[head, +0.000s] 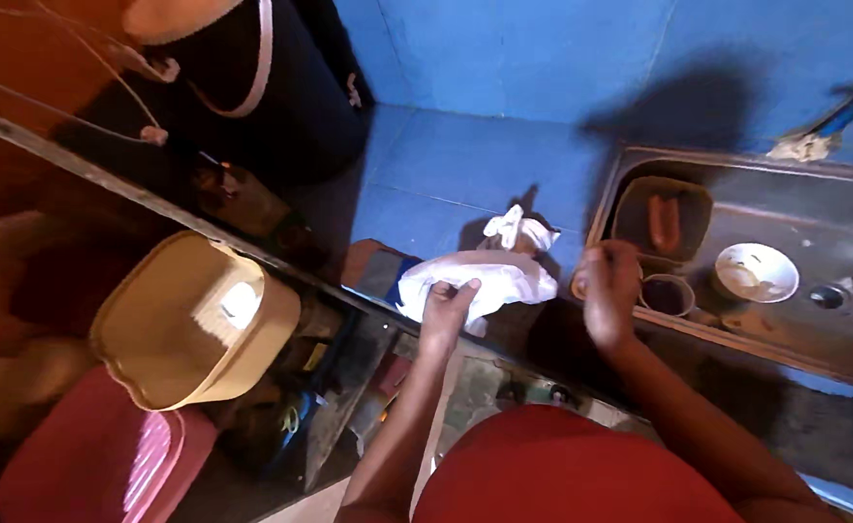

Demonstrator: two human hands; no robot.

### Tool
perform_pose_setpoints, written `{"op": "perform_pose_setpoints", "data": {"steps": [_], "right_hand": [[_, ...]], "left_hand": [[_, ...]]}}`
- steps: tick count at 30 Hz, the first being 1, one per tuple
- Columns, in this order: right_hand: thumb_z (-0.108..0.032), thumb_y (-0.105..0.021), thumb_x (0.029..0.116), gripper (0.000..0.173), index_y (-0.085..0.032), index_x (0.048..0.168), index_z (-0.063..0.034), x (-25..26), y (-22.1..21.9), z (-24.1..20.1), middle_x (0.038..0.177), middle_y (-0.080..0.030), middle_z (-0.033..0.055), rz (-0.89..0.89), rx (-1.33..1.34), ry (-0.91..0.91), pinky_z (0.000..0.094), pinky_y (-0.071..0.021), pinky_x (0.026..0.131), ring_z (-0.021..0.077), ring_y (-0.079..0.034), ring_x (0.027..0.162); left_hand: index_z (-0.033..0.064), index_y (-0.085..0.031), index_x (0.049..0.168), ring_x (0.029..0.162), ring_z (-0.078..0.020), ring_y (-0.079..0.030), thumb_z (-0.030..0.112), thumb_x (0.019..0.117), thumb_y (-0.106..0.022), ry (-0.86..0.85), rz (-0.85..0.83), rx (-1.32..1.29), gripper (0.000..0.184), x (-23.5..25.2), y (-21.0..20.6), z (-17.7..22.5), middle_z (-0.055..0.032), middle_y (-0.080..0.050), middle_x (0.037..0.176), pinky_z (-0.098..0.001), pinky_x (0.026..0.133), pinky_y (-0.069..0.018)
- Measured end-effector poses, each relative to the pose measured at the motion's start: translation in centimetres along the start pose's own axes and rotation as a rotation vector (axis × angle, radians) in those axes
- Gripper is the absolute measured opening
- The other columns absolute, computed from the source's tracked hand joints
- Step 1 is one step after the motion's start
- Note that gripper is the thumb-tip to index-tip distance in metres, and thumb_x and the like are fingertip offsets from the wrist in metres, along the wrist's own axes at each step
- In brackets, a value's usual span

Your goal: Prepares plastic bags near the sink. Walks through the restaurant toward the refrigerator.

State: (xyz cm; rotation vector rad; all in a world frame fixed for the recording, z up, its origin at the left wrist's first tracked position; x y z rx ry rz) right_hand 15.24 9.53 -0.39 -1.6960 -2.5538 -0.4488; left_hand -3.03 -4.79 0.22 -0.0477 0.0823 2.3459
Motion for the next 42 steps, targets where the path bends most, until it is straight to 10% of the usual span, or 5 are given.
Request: {"op": "perform_pose_setpoints", "data": {"steps": [6,14,17,24,42], "right_hand": [[-0.011,-0.060,0.1020,0.017,-0.064,0.112,0.0015,-2.3,-6.1,-2.3,0.099,-0.068,0.0098,-0.511,0.314,-0.241,0.0320,-0.0588,0.081,0.0125,-0.068,0.087],[-0.029,-0.038,0.1112,0.029,-0.058,0.122,-0.0115,-0.1,-5.7,-0.4,0.100,-0.066,0.0027,-0.199,0.661,-0.612,0.0335,-0.0575,0.077,0.0116,-0.066,0.087],[-0.030,-0.043,0.1111,0.032,-0.057,0.129,-0.0081,-0.3,-6.2,-0.4,0.107,-0.063,0.0103,-0.202,0.276,-0.359,0.0389,-0.0544,0.077,0.0158,-0.062,0.088],[-0.011,-0.056,0.1037,0.019,-0.064,0.116,0.0013,-1.1,-10.6,-2.6,0.104,-0.067,0.0127,-0.526,0.131,-0.025,0.0366,-0.0554,0.084,0.0159,-0.065,0.092],[-0.029,-0.075,0.0900,0.078,-0.042,0.153,0.0027,12.1,-8.3,6.4,0.158,-0.036,0.0313,-0.298,-0.613,-0.004,0.0617,-0.0290,0.121,0.0478,-0.033,0.149]], "left_hand": [[-0.0025,-0.069,0.110,0.084,-0.0105,-0.068,0.007,0.0910,-0.073,-0.076,-0.094,0.269,0.021,-1.7,-0.8,-0.2,-0.0068,-0.072,0.092,-0.0323,0.079,-0.0580],[0.0018,-0.057,0.123,0.082,-0.0127,-0.068,0.009,0.0907,-0.069,0.253,-0.074,-0.112,0.035,-3.5,6.4,-5.7,-0.0064,-0.070,0.099,-0.0294,0.076,-0.0588],[0.0073,-0.039,0.153,0.128,-0.0133,-0.058,0.046,0.0770,-0.083,-0.083,-0.041,0.054,0.096,-5.5,7.6,-3.5,-0.0058,-0.049,0.152,-0.0328,0.104,-0.0537],[0.0162,-0.073,0.096,0.141,-0.0369,-0.047,0.027,0.0919,-0.075,-0.982,-0.006,0.993,0.012,-6.2,1.6,1.0,-0.0164,-0.053,0.149,-0.0545,0.111,-0.0424],[0.0035,-0.059,0.140,0.100,-0.0269,-0.070,0.011,0.1000,-0.061,-0.040,0.399,0.663,0.040,-3.5,10.8,1.9,-0.0188,-0.070,0.120,-0.0512,0.088,-0.0562]]}}
Point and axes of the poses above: each hand's wrist, its own x-axis towards the middle knuckle, its own y-axis out of the back of the hand, z = x × y, the point moved 3 cm from there along x, towards the middle knuckle
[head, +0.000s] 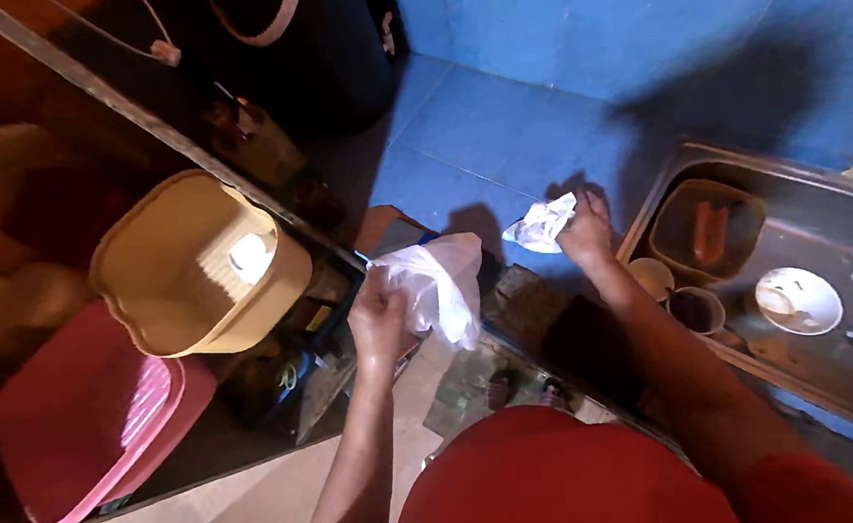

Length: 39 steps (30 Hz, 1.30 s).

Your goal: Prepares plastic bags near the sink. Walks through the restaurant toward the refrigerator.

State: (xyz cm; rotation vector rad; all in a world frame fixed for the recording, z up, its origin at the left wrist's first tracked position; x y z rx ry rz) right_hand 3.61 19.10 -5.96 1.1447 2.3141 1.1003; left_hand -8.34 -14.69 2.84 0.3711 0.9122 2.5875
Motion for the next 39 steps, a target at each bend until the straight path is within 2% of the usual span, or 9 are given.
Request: {"op": "perform_pose_setpoints", "data": {"steps": [3,8,13,16,21,28,31,36,39], "right_hand": [[-0.036,-0.071,0.0933,0.068,-0.051,0.148,-0.0012,2.1,-2.3,0.1,0.155,-0.043,0.0286,-0.086,-0.114,0.098,0.0633,-0.0259,0.122,0.0469,-0.034,0.148],[-0.011,-0.049,0.1069,0.037,-0.056,0.138,0.0070,0.2,-1.1,-1.1,0.137,-0.058,0.0316,-0.123,0.010,0.055,0.0652,-0.0407,0.110,0.0486,-0.055,0.131],[-0.027,-0.048,0.1099,0.042,-0.048,0.143,-0.0015,-4.6,3.9,-1.6,0.131,-0.061,0.0198,0.112,0.587,-0.060,0.0483,-0.0509,0.101,0.0285,-0.062,0.117],[-0.018,-0.044,0.1099,0.024,-0.049,0.127,-0.0025,-3.8,6.9,-5.7,0.106,-0.062,0.0060,0.280,1.117,-0.166,0.0340,-0.0598,0.087,0.0121,-0.067,0.095],[-0.023,-0.036,0.1113,0.024,-0.056,0.117,-0.0106,-7.8,8.9,-13.5,0.098,-0.067,0.0050,-0.039,1.667,-0.392,0.0364,-0.0604,0.082,0.0155,-0.069,0.091],[-0.033,-0.039,0.1127,0.029,-0.056,0.125,-0.0138,-10.4,2.5,-10.4,0.102,-0.065,-0.0003,-0.117,1.283,-0.253,0.0297,-0.0573,0.083,0.0071,-0.066,0.092],[-0.017,-0.045,0.1103,0.023,-0.054,0.126,-0.0026,-8.2,-0.2,-8.4,0.108,-0.065,0.0056,0.034,1.144,-0.127,0.0311,-0.0564,0.093,0.0093,-0.065,0.102],[-0.006,-0.056,0.1023,0.035,-0.056,0.133,0.0105,-8.4,-0.8,-8.1,0.126,-0.065,0.0192,-0.089,0.758,0.228,0.0288,-0.0479,0.107,0.0130,-0.061,0.119],[-0.006,-0.061,0.0935,0.025,-0.064,0.115,0.0048,-6.3,-2.6,-7.6,0.115,-0.070,0.0116,-0.240,0.868,0.402,0.0276,-0.0535,0.098,0.0103,-0.065,0.108]], "left_hand": [[0.0090,-0.057,0.142,0.091,-0.0159,-0.068,0.014,0.0999,-0.063,0.142,-0.032,-0.240,0.043,0.1,-0.4,-0.2,-0.0122,-0.069,0.119,-0.0398,0.080,-0.0580],[0.0096,-0.053,0.146,0.092,-0.0153,-0.067,0.010,0.1033,-0.054,0.327,-0.142,-0.505,0.043,-0.4,-2.1,0.7,-0.0114,-0.066,0.126,-0.0368,0.079,-0.0578],[0.0137,-0.055,0.146,0.089,-0.0168,-0.067,0.015,0.1032,-0.056,0.382,-0.219,-0.542,0.042,-0.7,-3.8,1.0,-0.0114,-0.068,0.121,-0.0370,0.074,-0.0573],[0.0061,-0.052,0.147,0.092,-0.0175,-0.067,0.009,0.1021,-0.054,0.389,-0.227,-0.613,0.045,0.0,-5.4,1.8,-0.0144,-0.066,0.123,-0.0366,0.079,-0.0576],[0.0007,-0.052,0.143,0.095,-0.0148,-0.067,0.006,0.1047,-0.047,0.374,-0.328,-0.799,0.039,0.2,-8.2,4.7,-0.0123,-0.067,0.121,-0.0345,0.082,-0.0578],[0.0024,-0.061,0.132,0.079,-0.0099,-0.067,0.001,0.1018,-0.052,0.416,-0.497,-0.850,0.031,0.4,-7.4,5.2,-0.0056,-0.071,0.100,-0.0272,0.070,-0.0587],[0.0017,-0.062,0.130,0.082,-0.0105,-0.069,-0.003,0.1006,-0.050,0.378,-0.560,-0.810,0.032,0.4,-7.1,4.7,-0.0059,-0.071,0.100,-0.0284,0.074,-0.0597],[-0.0010,-0.059,0.132,0.087,-0.0104,-0.068,0.004,0.1033,-0.054,0.293,-0.520,-0.733,0.030,2.4,-7.2,3.4,-0.0067,-0.070,0.104,-0.0300,0.080,-0.0586],[0.0023,-0.065,0.114,0.076,-0.0088,-0.066,0.004,0.1023,-0.054,0.269,-0.457,-0.746,0.016,4.3,-6.4,2.2,-0.0024,-0.070,0.090,-0.0274,0.070,-0.0577]]}}
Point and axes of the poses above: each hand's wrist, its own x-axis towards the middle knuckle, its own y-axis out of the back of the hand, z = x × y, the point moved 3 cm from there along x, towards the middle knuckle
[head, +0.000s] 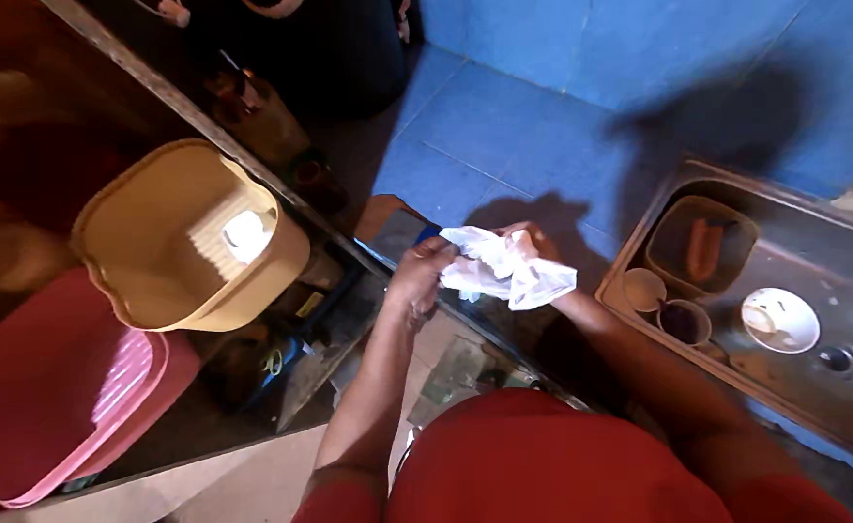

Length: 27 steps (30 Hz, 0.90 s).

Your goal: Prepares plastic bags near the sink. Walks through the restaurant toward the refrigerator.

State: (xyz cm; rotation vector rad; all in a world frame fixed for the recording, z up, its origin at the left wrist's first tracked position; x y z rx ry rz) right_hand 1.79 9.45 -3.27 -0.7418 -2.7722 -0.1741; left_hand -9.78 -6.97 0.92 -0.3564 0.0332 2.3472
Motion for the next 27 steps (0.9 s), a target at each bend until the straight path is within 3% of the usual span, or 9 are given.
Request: {"op": "perform_pose_setpoints", "data": {"steps": [2,5,9,13,17,19,22,25,27], "right_hand": [[-0.007,-0.064,0.0905,0.030,-0.066,0.118,0.0059,0.3,0.3,0.1,0.123,-0.066,0.0196,-0.187,-0.164,0.088,0.0423,-0.0477,0.107,0.0250,-0.061,0.119],[0.000,-0.069,0.0904,0.026,-0.074,0.116,-0.0034,0.7,-0.3,0.0,0.126,-0.068,0.0197,-0.379,-0.593,0.135,0.0557,-0.0431,0.112,0.0367,-0.058,0.130],[0.004,-0.064,0.0926,0.024,-0.074,0.113,-0.0028,1.7,-1.1,-0.7,0.121,-0.071,0.0190,-0.503,-0.830,0.107,0.0550,-0.0463,0.110,0.0364,-0.062,0.126],[-0.006,-0.076,0.0871,0.018,-0.076,0.105,-0.0045,3.4,-1.0,-3.1,0.111,-0.074,0.0163,-0.629,-0.953,0.157,0.0619,-0.0456,0.107,0.0393,-0.062,0.124],[-0.016,-0.073,0.0926,0.020,-0.076,0.111,-0.0092,5.0,-0.8,-5.3,0.117,-0.073,0.0153,-0.775,-1.097,0.053,0.0641,-0.0426,0.107,0.0403,-0.058,0.128],[-0.017,-0.068,0.0965,0.023,-0.074,0.117,-0.0082,5.7,-0.8,-5.6,0.122,-0.070,0.0193,-0.812,-1.162,-0.038,0.0654,-0.0426,0.106,0.0422,-0.058,0.127],[-0.027,-0.055,0.1069,0.034,-0.070,0.124,-0.0022,6.5,-0.1,-6.8,0.123,-0.068,0.0232,-0.872,-1.115,-0.052,0.0638,-0.0426,0.106,0.0420,-0.062,0.121],[-0.048,-0.048,0.1070,0.052,-0.072,0.120,-0.0030,6.5,1.0,-8.8,0.117,-0.071,0.0212,-0.927,-1.166,0.084,0.0626,-0.0454,0.104,0.0401,-0.064,0.118],[-0.044,-0.064,0.1002,0.047,-0.072,0.120,-0.0021,6.3,2.1,-10.1,0.115,-0.072,0.0218,-0.934,-1.265,0.171,0.0636,-0.0364,0.113,0.0423,-0.063,0.121]], "left_hand": [[0.0018,-0.065,0.118,0.078,-0.0092,-0.068,0.004,0.1024,-0.055,-0.019,-0.001,-0.004,0.019,0.5,1.1,0.1,-0.0027,-0.071,0.091,-0.0278,0.072,-0.0588],[-0.0014,-0.057,0.134,0.087,-0.0118,-0.068,0.001,0.1024,-0.052,-0.027,0.008,0.049,0.032,0.8,2.1,-0.2,-0.0071,-0.071,0.102,-0.0308,0.080,-0.0579],[-0.0011,-0.055,0.139,0.094,-0.0113,-0.066,-0.002,0.1015,-0.050,-0.028,0.026,0.206,0.038,0.6,2.3,-0.2,-0.0108,-0.070,0.114,-0.0300,0.084,-0.0553],[0.0038,-0.055,0.144,0.096,-0.0129,-0.065,-0.001,0.0985,-0.053,-0.099,0.060,0.392,0.045,0.2,2.6,2.3,-0.0123,-0.066,0.127,-0.0322,0.082,-0.0550],[0.0048,-0.056,0.146,0.128,-0.0204,-0.059,0.000,0.0973,-0.057,-0.212,0.039,0.657,0.049,-0.5,2.0,5.8,-0.0128,-0.052,0.152,-0.0396,0.101,-0.0519],[0.0015,-0.058,0.142,0.132,-0.0263,-0.056,0.004,0.1000,-0.056,-0.207,-0.020,0.734,0.042,0.2,1.7,5.3,-0.0174,-0.056,0.147,-0.0459,0.109,-0.0464],[0.0011,-0.064,0.135,0.116,-0.0273,-0.065,0.020,0.1063,-0.055,-0.113,-0.023,0.705,0.035,1.7,2.2,3.9,-0.0185,-0.067,0.129,-0.0492,0.102,-0.0503],[0.0010,-0.067,0.126,0.104,-0.0228,-0.067,0.033,0.1055,-0.055,-0.150,-0.019,0.648,0.040,1.9,3.2,4.1,-0.0165,-0.070,0.116,-0.0454,0.094,-0.0533],[0.0009,-0.065,0.133,0.123,-0.0259,-0.062,0.033,0.1002,-0.066,-0.241,-0.125,0.750,0.045,1.6,3.7,4.8,-0.0179,-0.065,0.131,-0.0455,0.107,-0.0488]]}}
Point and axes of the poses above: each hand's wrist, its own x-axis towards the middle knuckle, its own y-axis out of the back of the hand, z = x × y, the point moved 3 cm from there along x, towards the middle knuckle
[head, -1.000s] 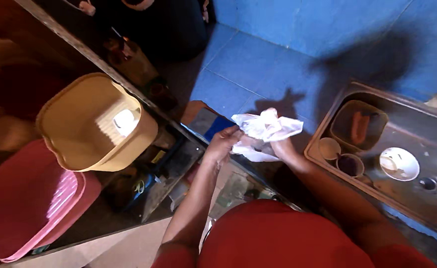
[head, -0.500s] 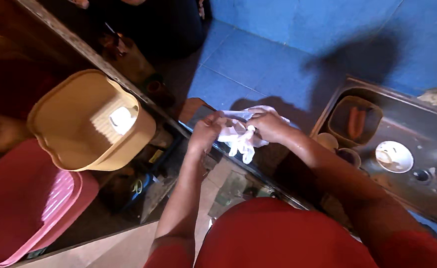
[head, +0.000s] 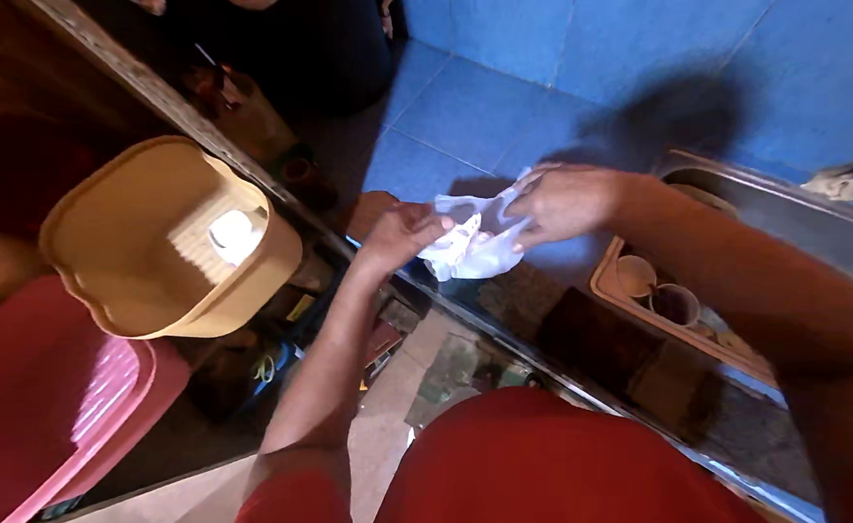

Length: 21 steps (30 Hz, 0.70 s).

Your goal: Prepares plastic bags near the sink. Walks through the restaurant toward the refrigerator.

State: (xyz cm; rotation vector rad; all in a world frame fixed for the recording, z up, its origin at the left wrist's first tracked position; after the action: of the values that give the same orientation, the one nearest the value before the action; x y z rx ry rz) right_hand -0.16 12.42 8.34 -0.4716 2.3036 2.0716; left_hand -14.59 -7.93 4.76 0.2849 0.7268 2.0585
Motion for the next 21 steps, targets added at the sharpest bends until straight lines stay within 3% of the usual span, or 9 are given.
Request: {"op": "perform_pose_setpoints", "data": {"steps": [3,6,9,11,12,15,17,19,21], "right_hand": [[-0.010,-0.076,0.0917,0.028,-0.073,0.118,0.0012,-1.5,2.2,0.9,0.114,-0.069,0.0277,-0.009,-0.189,-0.082,0.0750,-0.0168,0.118,0.0516,-0.056,0.124],[0.002,-0.067,0.0924,0.015,-0.076,0.104,-0.0018,-2.4,3.8,2.1,0.108,-0.068,0.0268,0.029,-0.304,-0.143,0.0803,-0.0161,0.114,0.0537,-0.055,0.120],[0.003,-0.060,0.0953,0.013,-0.073,0.098,0.0023,-2.6,4.6,2.4,0.110,-0.062,0.0312,0.151,-0.253,-0.112,0.0776,-0.0287,0.109,0.0553,-0.055,0.116],[-0.001,-0.058,0.0953,0.013,-0.070,0.098,0.0010,-2.5,5.0,2.5,0.112,-0.060,0.0288,0.223,-0.180,-0.081,0.0671,-0.0483,0.089,0.0512,-0.058,0.111],[-0.003,-0.056,0.0971,0.014,-0.069,0.101,0.0004,-2.6,5.5,2.4,0.115,-0.059,0.0271,0.213,-0.147,-0.094,0.0626,-0.0520,0.085,0.0487,-0.059,0.112],[-0.004,-0.055,0.1014,0.016,-0.067,0.110,0.0020,-3.3,8.3,0.5,0.111,-0.065,0.0245,0.248,-0.089,-0.130,0.0606,-0.0531,0.085,0.0444,-0.065,0.105],[-0.007,-0.053,0.1055,0.019,-0.067,0.116,0.0018,-4.3,10.5,-1.6,0.113,-0.067,0.0234,0.325,0.016,-0.221,0.0580,-0.0497,0.093,0.0409,-0.065,0.107],[-0.013,-0.051,0.1046,0.021,-0.066,0.113,0.0001,-4.0,10.3,-1.1,0.103,-0.067,0.0202,0.545,0.051,-0.117,0.0513,-0.0528,0.082,0.0332,-0.066,0.091],[-0.011,-0.052,0.1048,0.021,-0.066,0.114,0.0013,-3.1,9.3,-0.9,0.098,-0.068,0.0200,0.614,0.102,-0.061,0.0476,-0.0551,0.077,0.0302,-0.067,0.083]], "left_hand": [[0.0004,-0.069,0.127,0.135,-0.0387,-0.053,0.020,0.0916,-0.078,-0.118,-0.073,0.330,0.041,0.5,0.9,-0.6,-0.0232,-0.060,0.138,-0.0573,0.113,-0.0410],[-0.0008,-0.073,0.109,0.122,-0.0423,-0.059,0.011,0.0944,-0.071,-0.149,-0.043,0.500,0.019,0.6,2.2,-0.3,-0.0234,-0.068,0.120,-0.0611,0.106,-0.0443],[-0.0071,-0.067,0.115,0.115,-0.0449,-0.063,0.012,0.1051,-0.057,-0.057,-0.027,0.578,0.024,-0.1,3.4,2.1,-0.0284,-0.066,0.118,-0.0616,0.102,-0.0474],[-0.0068,-0.062,0.121,0.113,-0.0479,-0.064,0.015,0.1080,-0.051,-0.018,0.008,0.632,0.027,-0.3,4.3,3.1,-0.0303,-0.064,0.119,-0.0650,0.098,-0.0484],[-0.0062,-0.061,0.122,0.113,-0.0485,-0.063,0.016,0.1086,-0.050,-0.024,0.042,0.644,0.028,-0.3,4.9,3.4,-0.0302,-0.063,0.121,-0.0659,0.097,-0.0484],[-0.0045,-0.061,0.127,0.117,-0.0430,-0.063,0.019,0.1094,-0.048,-0.068,0.198,0.538,0.032,-1.3,6.6,4.9,-0.0272,-0.063,0.125,-0.0617,0.101,-0.0477],[-0.0050,-0.061,0.123,0.109,-0.0365,-0.065,0.024,0.1093,-0.047,-0.159,0.362,0.423,0.034,-1.8,7.3,5.4,-0.0252,-0.064,0.118,-0.0545,0.097,-0.0502],[-0.0076,-0.060,0.118,0.101,-0.0360,-0.065,0.025,0.1095,-0.046,-0.204,0.455,0.382,0.036,-1.6,7.0,5.3,-0.0265,-0.064,0.110,-0.0526,0.091,-0.0508],[-0.0090,-0.059,0.118,0.101,-0.0372,-0.065,0.023,0.1101,-0.045,-0.182,0.466,0.380,0.036,-1.6,6.0,4.6,-0.0274,-0.064,0.109,-0.0526,0.091,-0.0506]]}}
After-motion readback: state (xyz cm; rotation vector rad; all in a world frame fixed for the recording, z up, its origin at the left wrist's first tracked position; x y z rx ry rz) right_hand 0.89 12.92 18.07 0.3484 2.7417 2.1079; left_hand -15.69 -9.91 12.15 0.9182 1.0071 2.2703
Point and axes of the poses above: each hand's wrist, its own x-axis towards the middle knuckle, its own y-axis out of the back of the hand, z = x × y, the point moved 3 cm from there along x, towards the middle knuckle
